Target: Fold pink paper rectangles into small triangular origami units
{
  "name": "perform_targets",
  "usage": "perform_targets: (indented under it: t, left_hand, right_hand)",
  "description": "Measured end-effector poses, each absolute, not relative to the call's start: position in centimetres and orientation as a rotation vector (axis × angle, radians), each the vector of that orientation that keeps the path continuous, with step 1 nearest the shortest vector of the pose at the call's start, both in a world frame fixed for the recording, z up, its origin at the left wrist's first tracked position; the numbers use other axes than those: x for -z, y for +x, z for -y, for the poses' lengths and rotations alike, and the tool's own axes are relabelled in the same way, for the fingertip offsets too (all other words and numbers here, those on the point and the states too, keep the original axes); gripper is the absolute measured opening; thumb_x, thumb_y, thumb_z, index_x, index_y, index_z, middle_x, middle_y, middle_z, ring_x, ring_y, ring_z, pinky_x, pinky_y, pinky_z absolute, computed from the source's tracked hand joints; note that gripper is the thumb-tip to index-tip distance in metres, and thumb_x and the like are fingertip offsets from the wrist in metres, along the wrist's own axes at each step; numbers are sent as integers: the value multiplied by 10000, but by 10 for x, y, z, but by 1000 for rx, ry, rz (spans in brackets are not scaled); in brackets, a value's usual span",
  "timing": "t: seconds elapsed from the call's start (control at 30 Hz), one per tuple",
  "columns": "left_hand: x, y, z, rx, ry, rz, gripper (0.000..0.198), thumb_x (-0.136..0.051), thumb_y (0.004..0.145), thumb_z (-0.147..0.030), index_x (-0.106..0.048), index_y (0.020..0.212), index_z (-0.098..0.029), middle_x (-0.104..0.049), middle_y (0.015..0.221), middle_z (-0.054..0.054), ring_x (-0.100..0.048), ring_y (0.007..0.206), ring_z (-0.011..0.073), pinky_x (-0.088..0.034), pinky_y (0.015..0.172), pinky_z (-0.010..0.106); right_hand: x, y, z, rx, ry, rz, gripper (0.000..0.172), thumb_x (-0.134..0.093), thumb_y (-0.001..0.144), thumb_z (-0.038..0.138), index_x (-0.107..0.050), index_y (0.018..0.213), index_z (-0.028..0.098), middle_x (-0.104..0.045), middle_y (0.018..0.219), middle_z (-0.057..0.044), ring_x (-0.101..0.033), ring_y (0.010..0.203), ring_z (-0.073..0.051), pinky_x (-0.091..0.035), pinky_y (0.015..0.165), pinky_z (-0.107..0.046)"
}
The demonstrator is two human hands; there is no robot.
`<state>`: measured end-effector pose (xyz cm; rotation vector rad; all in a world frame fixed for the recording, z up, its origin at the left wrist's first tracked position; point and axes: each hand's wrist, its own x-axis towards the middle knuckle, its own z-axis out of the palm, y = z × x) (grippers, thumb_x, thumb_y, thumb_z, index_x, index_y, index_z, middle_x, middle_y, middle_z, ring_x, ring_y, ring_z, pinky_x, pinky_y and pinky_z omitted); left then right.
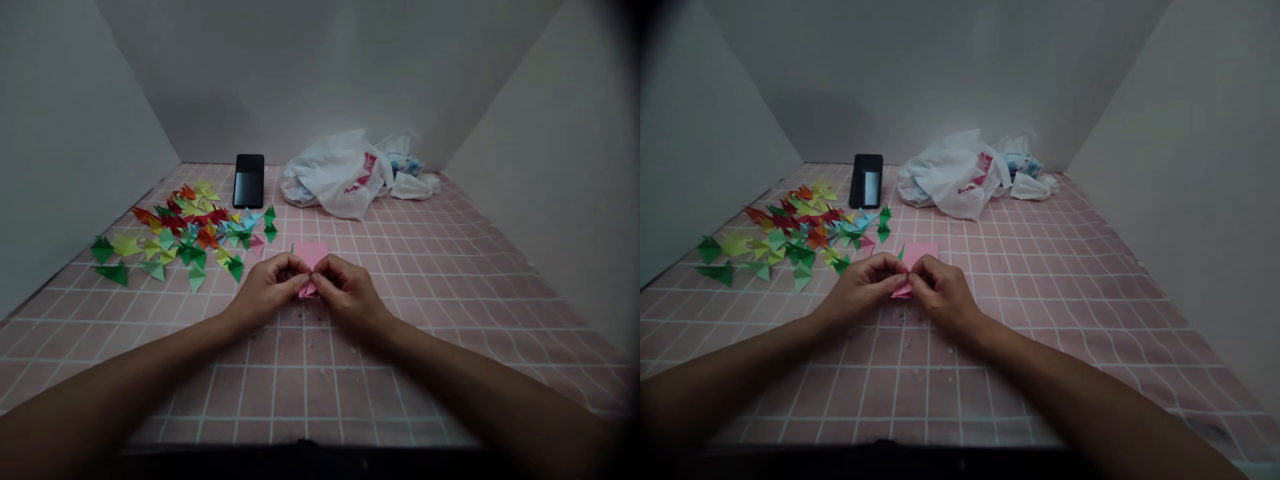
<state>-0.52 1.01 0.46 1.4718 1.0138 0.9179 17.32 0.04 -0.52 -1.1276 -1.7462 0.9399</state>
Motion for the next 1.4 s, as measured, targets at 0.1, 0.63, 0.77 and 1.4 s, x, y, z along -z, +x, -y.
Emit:
perform_targets:
  t: [0.1,0.63,0.77,1.4]
  left_hand:
    - [-4,-5,-10,-936,1481,-1021,162,-697,806,-298,-651,879,-161,-640,786,5,-591,719,131,-468,679,261]
    - [0,-4,-8,-1046,1600,-988,227,-662,817,-206,-571,1024,-195,-614,881,8,-601,801,138,-488,713,271]
    - [-2,-3,-5,-962,1632,-995,258,-658,799,-186,-538,1027,-194,-588,807,-22,-547,689,115,-443,643,263]
    - [-6,-8,-10,-1027,1555,-866,184,-650,805,-172,-625,986,-194,-622,1001,30,-610,929,163,-499,833,306]
  right_hand:
    - [5,173,1,-950,-1122,1747,163,-564,904,233,-564,745,195,-588,704,8,-527,659,-131,-398,637,-280]
    - [7,172,1,-930,-1039,1743,127,-613,904,223,-588,785,187,-630,719,10,-571,648,-122,-421,607,-260]
    - [7,173,1,-927,-1008,1810,116,-621,918,209,-620,804,186,-662,725,4,-600,659,-127,-441,624,-261]
    - [4,176,-4,-1026,-1077,1448,183,-593,910,296,-545,753,217,-510,593,51,-458,518,-109,-352,523,-268]
